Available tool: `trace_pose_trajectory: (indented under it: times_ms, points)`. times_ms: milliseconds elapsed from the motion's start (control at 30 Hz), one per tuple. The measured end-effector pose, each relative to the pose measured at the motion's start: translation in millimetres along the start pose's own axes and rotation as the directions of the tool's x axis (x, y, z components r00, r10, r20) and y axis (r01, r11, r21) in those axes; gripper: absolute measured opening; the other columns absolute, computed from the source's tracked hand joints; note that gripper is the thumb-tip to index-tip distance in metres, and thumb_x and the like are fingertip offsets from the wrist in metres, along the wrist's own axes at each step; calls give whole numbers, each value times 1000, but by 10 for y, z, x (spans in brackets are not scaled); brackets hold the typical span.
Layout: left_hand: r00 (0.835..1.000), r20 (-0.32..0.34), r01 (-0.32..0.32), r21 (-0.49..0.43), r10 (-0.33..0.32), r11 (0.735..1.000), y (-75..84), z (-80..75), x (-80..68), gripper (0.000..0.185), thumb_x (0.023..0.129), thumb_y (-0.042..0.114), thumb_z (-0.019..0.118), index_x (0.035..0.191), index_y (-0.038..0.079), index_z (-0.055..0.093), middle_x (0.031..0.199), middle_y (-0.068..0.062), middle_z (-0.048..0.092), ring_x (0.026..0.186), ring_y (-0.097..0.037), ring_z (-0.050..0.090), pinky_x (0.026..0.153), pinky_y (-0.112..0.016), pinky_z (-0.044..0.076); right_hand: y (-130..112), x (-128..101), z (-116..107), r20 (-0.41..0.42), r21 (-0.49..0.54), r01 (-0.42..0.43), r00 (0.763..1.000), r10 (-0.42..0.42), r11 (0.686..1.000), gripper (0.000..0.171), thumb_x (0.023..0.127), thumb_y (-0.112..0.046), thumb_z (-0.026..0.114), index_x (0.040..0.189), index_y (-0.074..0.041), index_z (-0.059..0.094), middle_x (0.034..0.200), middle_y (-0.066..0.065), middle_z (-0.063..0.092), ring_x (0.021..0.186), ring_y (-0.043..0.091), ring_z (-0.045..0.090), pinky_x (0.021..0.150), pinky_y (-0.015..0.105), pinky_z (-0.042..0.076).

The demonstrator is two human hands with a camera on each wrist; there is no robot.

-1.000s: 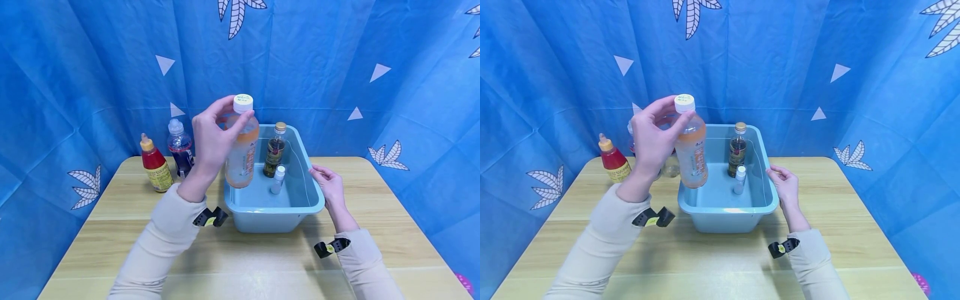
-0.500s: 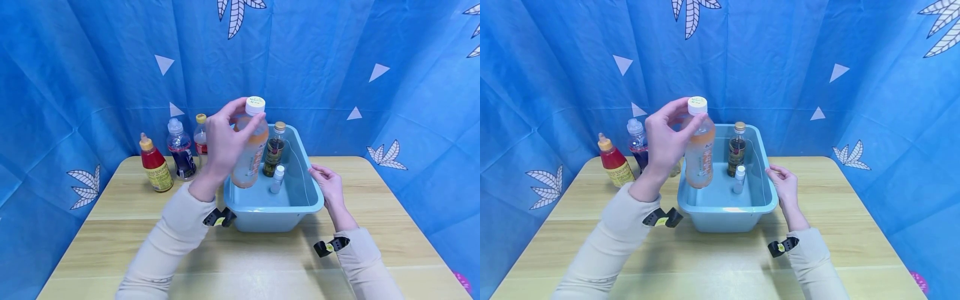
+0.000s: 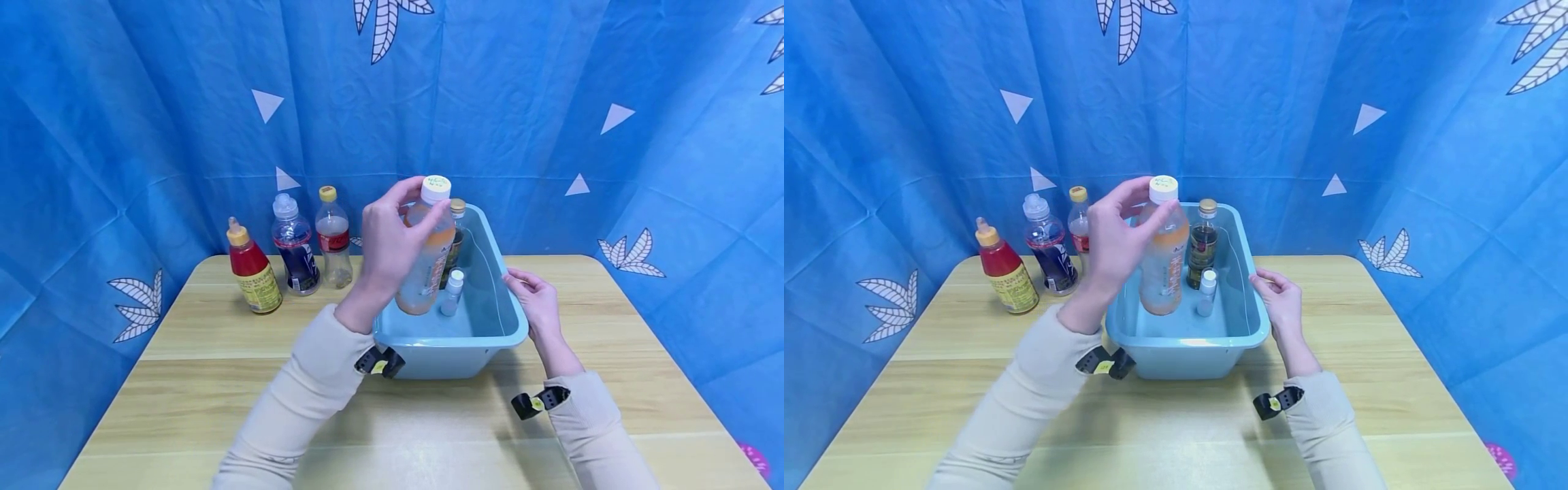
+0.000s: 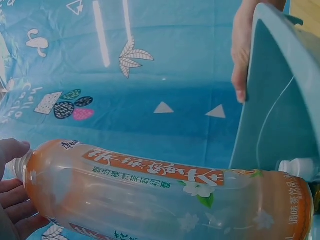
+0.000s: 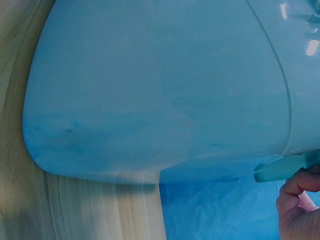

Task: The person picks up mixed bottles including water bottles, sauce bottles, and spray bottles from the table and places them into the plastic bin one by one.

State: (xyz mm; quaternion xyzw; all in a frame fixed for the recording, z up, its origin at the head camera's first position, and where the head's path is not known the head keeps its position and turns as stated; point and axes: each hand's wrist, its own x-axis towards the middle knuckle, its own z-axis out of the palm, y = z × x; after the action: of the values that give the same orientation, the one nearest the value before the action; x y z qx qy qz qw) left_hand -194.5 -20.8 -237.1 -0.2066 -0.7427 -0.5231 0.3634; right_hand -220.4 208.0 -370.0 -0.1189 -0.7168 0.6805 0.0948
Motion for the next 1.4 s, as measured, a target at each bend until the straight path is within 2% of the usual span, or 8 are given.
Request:
trace_pose_trajectory:
  times_ms: [200, 400, 700, 1000, 1200, 1400]
  points:
    - [1000, 3, -4, -4, 4, 1000, -52, 103, -65, 31, 78, 21, 69, 102, 2, 63, 93, -6, 67, 80, -8, 60, 52, -21, 43, -2, -4, 16, -9, 5, 4, 1000, -4, 1000, 43, 81, -17, 65, 116, 7, 53, 66, -11, 61, 62, 3, 59, 57, 17, 49]
    - [998, 32, 51, -14, -51, 999, -94, 216, -129, 33, 77, 22, 69, 102, 3, 62, 93, -5, 66, 79, -9, 59, 52, -21, 43, -1, -6, 15, -17, 18, 3, 1000, -3, 1000, 42, 81, -15, 65, 115, 7, 54, 65, -11, 62, 62, 3, 59, 56, 17, 49]
    - [992, 60, 113, 18, -114, 993, -155, 378, -219, 32, 77, 23, 70, 101, 5, 62, 92, -4, 66, 82, -10, 60, 63, -24, 46, -7, -7, 7, -9, -8, -2, 1000, 2, 1000, 44, 82, -18, 65, 116, 6, 53, 66, -11, 61, 62, 3, 58, 57, 17, 49]
    - [976, 103, 190, 26, -192, 981, -238, 518, -308, 32, 75, 23, 72, 100, 5, 61, 90, -3, 65, 81, -9, 59, 62, -19, 45, 0, 1, -3, -13, -25, -4, 1000, 3, 1000, 43, 81, -20, 65, 115, 4, 55, 68, -10, 61, 63, 4, 59, 57, 17, 49]
    - [964, 126, 234, 32, -236, 972, -292, 604, -354, 33, 74, 23, 72, 100, 5, 61, 91, -3, 65, 83, -10, 59, 69, -20, 46, 8, 4, 0, -1, -18, 3, 1000, -3, 1000, 44, 81, -20, 65, 116, 5, 54, 68, -10, 62, 64, 4, 59, 57, 17, 49]
    - [949, 143, 278, 36, -280, 960, -322, 678, -374, 33, 73, 23, 73, 98, 5, 61, 91, -3, 65, 83, -10, 59, 71, -19, 46, 8, -2, -4, 13, -29, 11, 1000, -11, 1000, 45, 82, -21, 64, 117, 5, 53, 69, -10, 61, 65, 4, 60, 58, 18, 49]
